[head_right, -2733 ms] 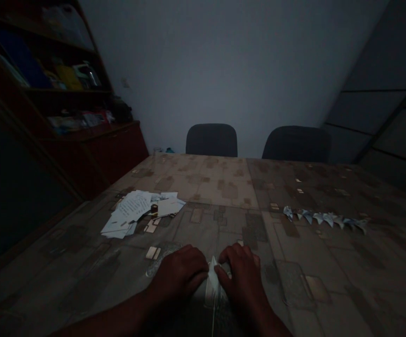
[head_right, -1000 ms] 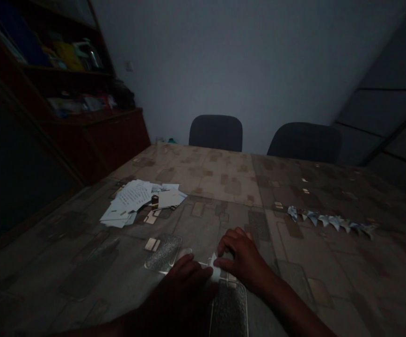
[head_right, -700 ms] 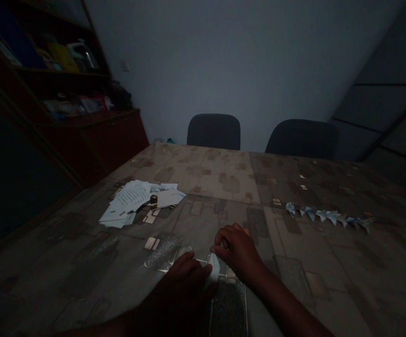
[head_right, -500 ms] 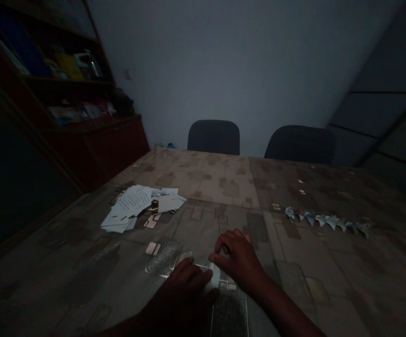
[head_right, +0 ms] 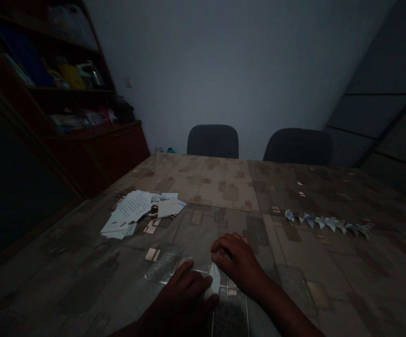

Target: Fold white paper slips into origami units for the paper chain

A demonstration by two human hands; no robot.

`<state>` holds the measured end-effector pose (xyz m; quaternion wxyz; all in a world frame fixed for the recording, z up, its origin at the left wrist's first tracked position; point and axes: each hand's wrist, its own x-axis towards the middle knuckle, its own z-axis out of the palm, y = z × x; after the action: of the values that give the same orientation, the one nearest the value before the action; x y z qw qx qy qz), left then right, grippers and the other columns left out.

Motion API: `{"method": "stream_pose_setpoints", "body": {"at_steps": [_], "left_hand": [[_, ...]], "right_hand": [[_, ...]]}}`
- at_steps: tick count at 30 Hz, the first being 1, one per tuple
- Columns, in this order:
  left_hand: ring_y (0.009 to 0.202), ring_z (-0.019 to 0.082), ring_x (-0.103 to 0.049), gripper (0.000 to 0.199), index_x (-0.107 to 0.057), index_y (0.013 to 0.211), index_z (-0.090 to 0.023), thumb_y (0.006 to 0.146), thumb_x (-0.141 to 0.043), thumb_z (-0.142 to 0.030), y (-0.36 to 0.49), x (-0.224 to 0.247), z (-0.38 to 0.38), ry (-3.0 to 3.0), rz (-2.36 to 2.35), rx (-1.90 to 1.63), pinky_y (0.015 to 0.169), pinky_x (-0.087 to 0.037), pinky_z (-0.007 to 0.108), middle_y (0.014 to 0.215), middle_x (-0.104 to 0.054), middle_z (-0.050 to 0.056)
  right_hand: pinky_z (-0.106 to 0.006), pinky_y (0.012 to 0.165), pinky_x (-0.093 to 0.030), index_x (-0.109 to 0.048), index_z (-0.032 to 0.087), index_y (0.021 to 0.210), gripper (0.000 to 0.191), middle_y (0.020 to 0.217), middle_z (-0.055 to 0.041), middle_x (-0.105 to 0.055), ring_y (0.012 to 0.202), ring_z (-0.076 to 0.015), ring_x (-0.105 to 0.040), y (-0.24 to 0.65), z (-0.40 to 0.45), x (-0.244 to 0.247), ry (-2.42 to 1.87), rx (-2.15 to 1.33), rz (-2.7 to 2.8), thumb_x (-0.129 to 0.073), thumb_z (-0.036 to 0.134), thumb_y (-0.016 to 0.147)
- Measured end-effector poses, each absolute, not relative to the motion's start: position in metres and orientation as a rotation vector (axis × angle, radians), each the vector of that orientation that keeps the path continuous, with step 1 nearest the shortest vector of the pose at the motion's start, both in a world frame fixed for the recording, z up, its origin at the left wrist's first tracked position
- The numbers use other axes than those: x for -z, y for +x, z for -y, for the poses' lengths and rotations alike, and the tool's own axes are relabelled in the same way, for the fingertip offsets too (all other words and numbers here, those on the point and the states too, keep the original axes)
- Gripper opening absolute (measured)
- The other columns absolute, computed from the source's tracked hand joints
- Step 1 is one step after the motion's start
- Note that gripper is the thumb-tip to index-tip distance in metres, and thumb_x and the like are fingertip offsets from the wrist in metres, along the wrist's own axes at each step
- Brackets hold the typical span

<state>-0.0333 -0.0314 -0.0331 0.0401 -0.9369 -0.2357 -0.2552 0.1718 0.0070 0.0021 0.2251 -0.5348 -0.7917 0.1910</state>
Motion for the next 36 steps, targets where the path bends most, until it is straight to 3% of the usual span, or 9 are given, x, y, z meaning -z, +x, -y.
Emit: {"method": "stream_pose_setpoints", "body": {"at_steps": [5, 8, 12, 16, 22, 36], "left_hand": [[0.091, 0.017, -0.056, 0.013, -0.059, 0.103, -0.03, 0.09, -0.058, -0.028, -0.039, 0.027, 0.019, -2.926, 0.711, 0.692, 0.106, -0.029, 0.051, 0.105, -0.062, 0.0], [0.091, 0.015, -0.055, 0.009, -0.061, 0.09, -0.023, 0.093, -0.053, -0.02, -0.045, 0.019, 0.012, -2.93, 0.775, 0.696, 0.109, -0.025, 0.05, 0.098, -0.063, -0.001], [0.097, 0.017, -0.053, 0.009, -0.06, 0.097, -0.02, 0.092, -0.052, -0.017, -0.049, 0.01, 0.008, -2.961, 0.788, 0.638, 0.109, -0.025, 0.051, 0.11, -0.062, 0.002], [0.082, 0.014, -0.053, 0.012, -0.057, 0.082, -0.018, 0.088, -0.052, -0.01, -0.046, 0.011, 0.012, -3.039, 0.883, 0.608, 0.11, -0.025, 0.048, 0.084, -0.059, -0.001], [0.074, 0.015, -0.049, 0.012, -0.059, 0.085, -0.02, 0.084, -0.054, -0.008, -0.044, 0.016, 0.017, -2.961, 0.926, 0.681, 0.107, -0.03, 0.046, 0.075, -0.053, -0.002], [0.073, 0.016, -0.046, 0.017, -0.061, 0.097, -0.022, 0.084, -0.055, -0.012, -0.053, 0.022, 0.016, -2.899, 0.889, 0.714, 0.103, -0.032, 0.048, 0.079, -0.055, -0.001]], "right_hand": [[-0.037, 0.082, -0.035, -0.063, 0.025, 0.092, 0.01, 0.092, -0.0021, -0.062, 0.092, -0.022, -0.054, 0.183, 0.005, -0.011, -1.315, -0.501, 2.362, -0.057, 0.019, 0.087], [-0.036, 0.078, -0.036, -0.059, 0.022, 0.085, 0.007, 0.088, -0.0028, -0.061, 0.088, -0.0223, -0.054, 0.188, 0.015, -0.016, -1.416, -0.439, 2.369, -0.056, 0.017, 0.086], [-0.035, 0.073, -0.037, -0.056, 0.022, 0.074, 0.011, 0.081, -0.0024, -0.06, 0.08, -0.0218, -0.055, 0.19, 0.025, -0.018, -1.535, -0.467, 2.295, -0.057, 0.019, 0.086], [-0.034, 0.069, -0.036, -0.056, 0.021, 0.071, 0.012, 0.073, -0.0015, -0.06, 0.074, -0.0209, -0.055, 0.175, 0.024, -0.009, -1.696, -0.483, 2.085, -0.057, 0.02, 0.083], [-0.041, 0.083, -0.031, -0.058, 0.021, 0.073, 0.009, 0.074, 0.0005, -0.061, 0.078, -0.0216, -0.056, 0.15, 0.028, 0.006, -1.747, -0.409, 1.997, -0.062, 0.02, 0.08], [-0.039, 0.078, -0.029, -0.058, 0.022, 0.072, 0.01, 0.076, 0.0, -0.061, 0.083, -0.025, -0.054, 0.145, 0.032, 0.006, -1.8, -0.364, 1.974, -0.066, 0.025, 0.078]]}}
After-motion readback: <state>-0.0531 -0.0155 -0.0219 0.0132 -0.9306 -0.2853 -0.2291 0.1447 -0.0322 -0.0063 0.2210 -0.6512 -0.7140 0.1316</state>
